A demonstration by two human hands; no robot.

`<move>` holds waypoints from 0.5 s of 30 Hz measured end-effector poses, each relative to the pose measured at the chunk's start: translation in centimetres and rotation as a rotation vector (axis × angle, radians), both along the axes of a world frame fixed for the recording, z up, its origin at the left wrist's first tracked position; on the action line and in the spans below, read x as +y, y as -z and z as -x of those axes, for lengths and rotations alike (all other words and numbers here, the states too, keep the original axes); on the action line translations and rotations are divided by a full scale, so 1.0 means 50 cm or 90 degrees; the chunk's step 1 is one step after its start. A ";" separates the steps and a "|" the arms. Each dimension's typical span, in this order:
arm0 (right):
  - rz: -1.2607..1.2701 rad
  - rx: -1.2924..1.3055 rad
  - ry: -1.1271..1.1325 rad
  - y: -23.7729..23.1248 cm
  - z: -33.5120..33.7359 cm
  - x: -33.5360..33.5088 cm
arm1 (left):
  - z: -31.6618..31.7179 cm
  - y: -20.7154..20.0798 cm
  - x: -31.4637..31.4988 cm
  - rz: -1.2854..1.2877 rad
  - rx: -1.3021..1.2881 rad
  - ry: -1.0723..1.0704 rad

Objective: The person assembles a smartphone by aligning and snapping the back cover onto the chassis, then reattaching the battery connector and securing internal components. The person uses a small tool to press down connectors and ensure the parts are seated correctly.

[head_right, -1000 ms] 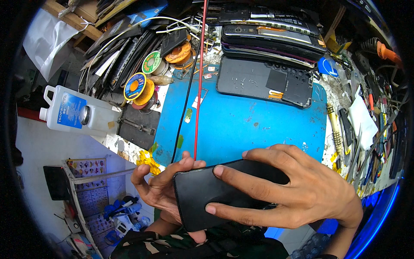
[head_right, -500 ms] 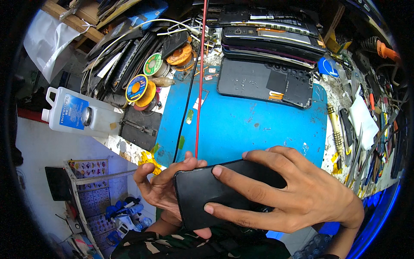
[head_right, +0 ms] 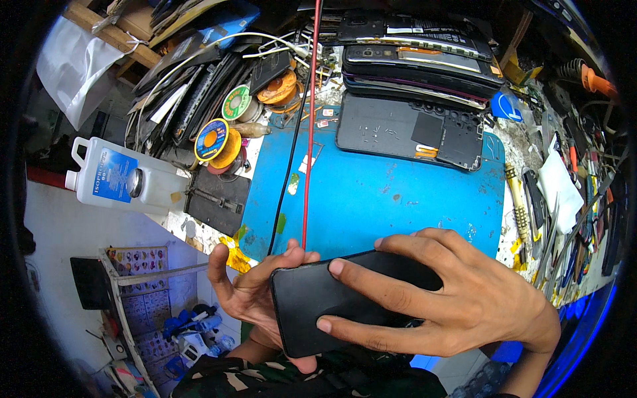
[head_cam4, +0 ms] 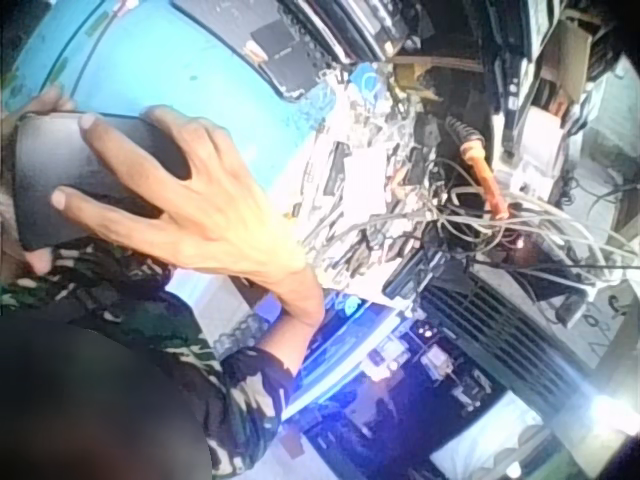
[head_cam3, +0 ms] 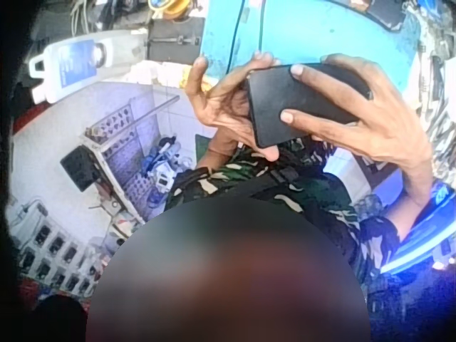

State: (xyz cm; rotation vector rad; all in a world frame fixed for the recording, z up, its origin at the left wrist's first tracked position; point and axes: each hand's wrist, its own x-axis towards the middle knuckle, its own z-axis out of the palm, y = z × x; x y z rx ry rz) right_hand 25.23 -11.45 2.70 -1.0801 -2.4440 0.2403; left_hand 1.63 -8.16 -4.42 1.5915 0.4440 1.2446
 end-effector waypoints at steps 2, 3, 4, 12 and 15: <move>-0.006 -0.004 0.000 0.000 0.000 0.000 | -0.001 0.004 0.002 0.003 -0.012 0.009; -0.005 -0.004 0.001 -0.001 0.001 0.000 | -0.001 0.005 0.002 -0.005 -0.014 -0.001; -0.005 -0.005 0.002 -0.001 0.001 0.000 | -0.002 0.007 0.002 0.004 -0.024 0.007; -0.025 -0.001 -0.005 0.006 -0.003 0.003 | -0.005 0.002 -0.007 0.005 0.003 -0.028; -0.023 0.000 -0.010 0.006 -0.004 0.003 | -0.005 -0.001 -0.007 0.019 -0.005 -0.027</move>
